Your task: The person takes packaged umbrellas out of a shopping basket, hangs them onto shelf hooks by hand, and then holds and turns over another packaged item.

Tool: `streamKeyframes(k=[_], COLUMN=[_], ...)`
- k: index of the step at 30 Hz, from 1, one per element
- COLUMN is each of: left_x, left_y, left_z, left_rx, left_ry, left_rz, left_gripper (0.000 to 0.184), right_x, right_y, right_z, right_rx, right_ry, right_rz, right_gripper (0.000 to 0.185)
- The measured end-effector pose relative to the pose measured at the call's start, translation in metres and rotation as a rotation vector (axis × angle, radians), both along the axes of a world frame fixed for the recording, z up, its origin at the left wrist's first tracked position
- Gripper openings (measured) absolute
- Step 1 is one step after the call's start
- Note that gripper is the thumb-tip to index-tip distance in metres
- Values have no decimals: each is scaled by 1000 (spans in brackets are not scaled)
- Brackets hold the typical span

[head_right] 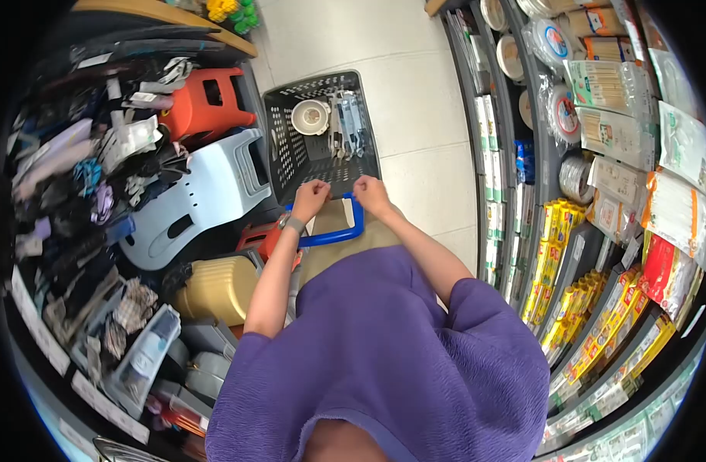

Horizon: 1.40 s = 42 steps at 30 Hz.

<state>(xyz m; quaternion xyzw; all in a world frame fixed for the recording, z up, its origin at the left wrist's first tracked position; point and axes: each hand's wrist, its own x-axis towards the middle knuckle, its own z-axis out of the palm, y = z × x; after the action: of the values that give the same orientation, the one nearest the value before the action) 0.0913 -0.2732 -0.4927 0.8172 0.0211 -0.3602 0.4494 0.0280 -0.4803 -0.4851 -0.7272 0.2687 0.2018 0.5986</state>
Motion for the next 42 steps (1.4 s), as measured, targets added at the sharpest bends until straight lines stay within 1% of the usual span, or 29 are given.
streamKeyframes(k=[1, 3, 4, 5, 6, 7, 10, 13, 14, 15, 17, 19, 21, 22, 23, 24, 26, 28, 29, 30, 31, 32, 33, 35, 37, 38, 39, 41, 42], left_x=[1, 7, 10, 14, 15, 15, 25, 55, 52, 51, 53, 55, 45, 41, 36, 34, 30, 26, 23, 21, 23, 25, 26, 26, 28, 38, 40, 29, 28], left_y=[3, 5, 7, 10, 13, 13, 18, 10, 14, 19, 26, 31, 38, 40, 41, 41, 41, 40, 39, 36, 33, 29, 26, 23, 16, 13, 10, 12, 10], left_z=[-31, -81, -98, -121, -143, -160, -217, -237, -265, -293, -323, -357, -389, -400, -411, -422, -445, -463, -469, -474, -473, -471, -464, -448, -433, -418, -403, -378, -367], left_rx=[-4, -12, 172, 238, 273, 306, 293, 324, 357, 354, 294, 334, 345, 345, 345, 336, 324, 208, 204, 228, 252, 246, 265, 278, 309, 263, 256, 37, 16], left_ry=[19, 209, 129, 122, 114, 107, 133, 206, 136, 152, 96, 110, 122, 133, 151, 153, 158, 226, 229, 226, 224, 221, 171, 111, 64, 153, 132, -54, 12], left_rz=[-12, 30, -83, -156, -168, -180, -231, -230, -254, -253, -272, -315, -335, -276, -278, -255, -231, -133, -129, -136, -143, -136, -167, -194, -291, -383, -374, -376, -401], left_gripper=[26, 28, 30, 31, 31, 30, 28, 28, 27, 27, 27, 28, 29, 30, 30, 30, 29, 27, 27, 26, 25, 25, 24, 24, 21, 26, 26, 53, 65], right_x=[5, 17, 21, 26, 28, 34, 62, 93, 97, 103, 98, 95, 84, 82, 76, 72, 69, 70, 70, 72, 71, 71, 69, 70, 69, 70, 73, 80, 83], right_y=[15, 39, 49, 56, 64, 67, 72, 66, 63, 58, 52, 41, 36, 34, 35, 38, 46, 56, 60, 63, 67, 70, 68, 66, 64, 64, 63, 56, 54], right_z=[-9, -31, -53, -76, -101, -122, -181, -235, -256, -279, -322, -367, -407, -424, -436, -449, -461, -471, -473, -474, -475, -473, -468, -446, -419, -405, -390, -352, -329], right_rx=[-4, 14, -43, -98, -274, -274, -532, -579, -574, -583, -584, -648, -632, -626, -613, -637, -652, -688, -692, -718, -742, -786, -794, -724, -763, -730, -696, -592, -600], right_ry=[19, 11, 66, 122, 66, 86, 383, 476, 497, 521, 573, 551, 555, 593, 637, 611, 607, 572, 573, 609, 645, 614, 611, 565, 494, 526, 556, 570, 497], right_rz=[-12, 64, 124, 186, 263, 259, 408, 367, 375, 367, 366, 419, 439, 447, 458, 442, 431, 400, 405, 336, 266, 238, 241, 342, 350, 373, 395, 446, 453], right_gripper=[18, 18, 18, 18, 19, 19, 23, 25, 25, 24, 23, 21, 22, 23, 24, 24, 22, 20, 20, 19, 19, 17, 17, 16, 17, 18, 18, 21, 22])
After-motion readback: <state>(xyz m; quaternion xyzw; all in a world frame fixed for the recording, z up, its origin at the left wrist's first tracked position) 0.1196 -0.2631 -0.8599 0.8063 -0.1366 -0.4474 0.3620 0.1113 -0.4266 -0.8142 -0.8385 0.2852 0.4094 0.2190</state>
